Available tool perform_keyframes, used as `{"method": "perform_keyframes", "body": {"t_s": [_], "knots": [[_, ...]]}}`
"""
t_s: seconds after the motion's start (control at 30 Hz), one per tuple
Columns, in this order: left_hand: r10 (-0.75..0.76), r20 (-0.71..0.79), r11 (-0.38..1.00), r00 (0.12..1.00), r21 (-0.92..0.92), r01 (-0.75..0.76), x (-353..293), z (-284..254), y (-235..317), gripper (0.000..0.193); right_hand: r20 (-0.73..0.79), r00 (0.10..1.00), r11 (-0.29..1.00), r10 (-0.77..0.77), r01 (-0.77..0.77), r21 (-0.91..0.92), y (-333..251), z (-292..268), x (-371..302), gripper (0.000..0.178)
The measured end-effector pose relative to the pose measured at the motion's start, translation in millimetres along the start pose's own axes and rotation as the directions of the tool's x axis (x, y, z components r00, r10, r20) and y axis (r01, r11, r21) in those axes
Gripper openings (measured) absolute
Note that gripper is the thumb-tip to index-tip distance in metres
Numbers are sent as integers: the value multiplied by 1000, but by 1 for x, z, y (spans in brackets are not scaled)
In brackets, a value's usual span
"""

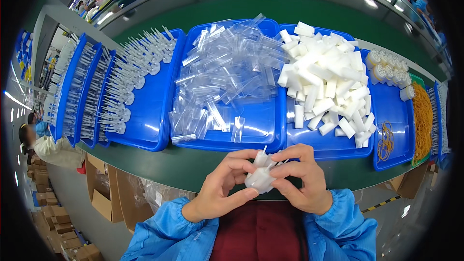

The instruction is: Assembling small plastic and metal components at a factory workstation.

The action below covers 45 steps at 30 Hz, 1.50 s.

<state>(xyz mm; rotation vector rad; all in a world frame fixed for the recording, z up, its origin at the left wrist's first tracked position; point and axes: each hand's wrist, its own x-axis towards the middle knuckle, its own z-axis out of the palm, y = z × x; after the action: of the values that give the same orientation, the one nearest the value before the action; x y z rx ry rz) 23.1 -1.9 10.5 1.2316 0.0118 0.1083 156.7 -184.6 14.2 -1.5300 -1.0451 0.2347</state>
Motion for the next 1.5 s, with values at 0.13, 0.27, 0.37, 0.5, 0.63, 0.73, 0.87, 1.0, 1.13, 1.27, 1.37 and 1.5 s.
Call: {"method": "perform_keyframes", "body": {"t_s": [0.13,0.27,0.37,0.5,0.63,0.73,0.87,1.0,1.13,1.27,1.37,1.5], "knots": [[26,-122,1000,992,19,-24,-15,-3,-1,45,98,993,997,-66,69,-32,3,9,20,31],[108,-326,987,939,151,-61,-22,-18,8,41,176,974,942,-145,191,-277,17,10,64,36],[100,-379,993,920,101,-66,-23,-22,10,40,401,875,746,-270,454,-488,29,24,88,26],[164,-359,975,919,202,-96,-22,-24,13,39,632,775,531,-31,548,-646,17,32,103,22],[157,-381,974,911,213,-79,-19,-17,13,35,583,807,522,-92,538,-662,26,25,101,28],[153,-380,973,912,220,-72,-18,-11,9,34,303,951,872,-59,197,-448,18,15,91,32],[158,-364,960,918,274,-56,-13,-2,6,32,13,944,880,331,-314,358,-9,10,68,37],[140,-324,953,936,301,-38,-6,5,8,31,-40,925,793,379,-302,530,-14,14,40,43],[153,-337,957,929,283,-55,-3,9,6,31,-30,952,864,306,-264,429,-14,13,28,42],[145,-360,947,922,321,-24,-3,13,4,30,-97,964,919,247,-201,339,-13,18,21,44],[187,-305,899,934,437,-37,-4,10,2,30,-131,974,951,184,-143,273,-7,22,13,45],[239,-205,830,949,550,-90,-3,8,2,30,-163,978,980,127,-98,175,4,25,1,42]]}}
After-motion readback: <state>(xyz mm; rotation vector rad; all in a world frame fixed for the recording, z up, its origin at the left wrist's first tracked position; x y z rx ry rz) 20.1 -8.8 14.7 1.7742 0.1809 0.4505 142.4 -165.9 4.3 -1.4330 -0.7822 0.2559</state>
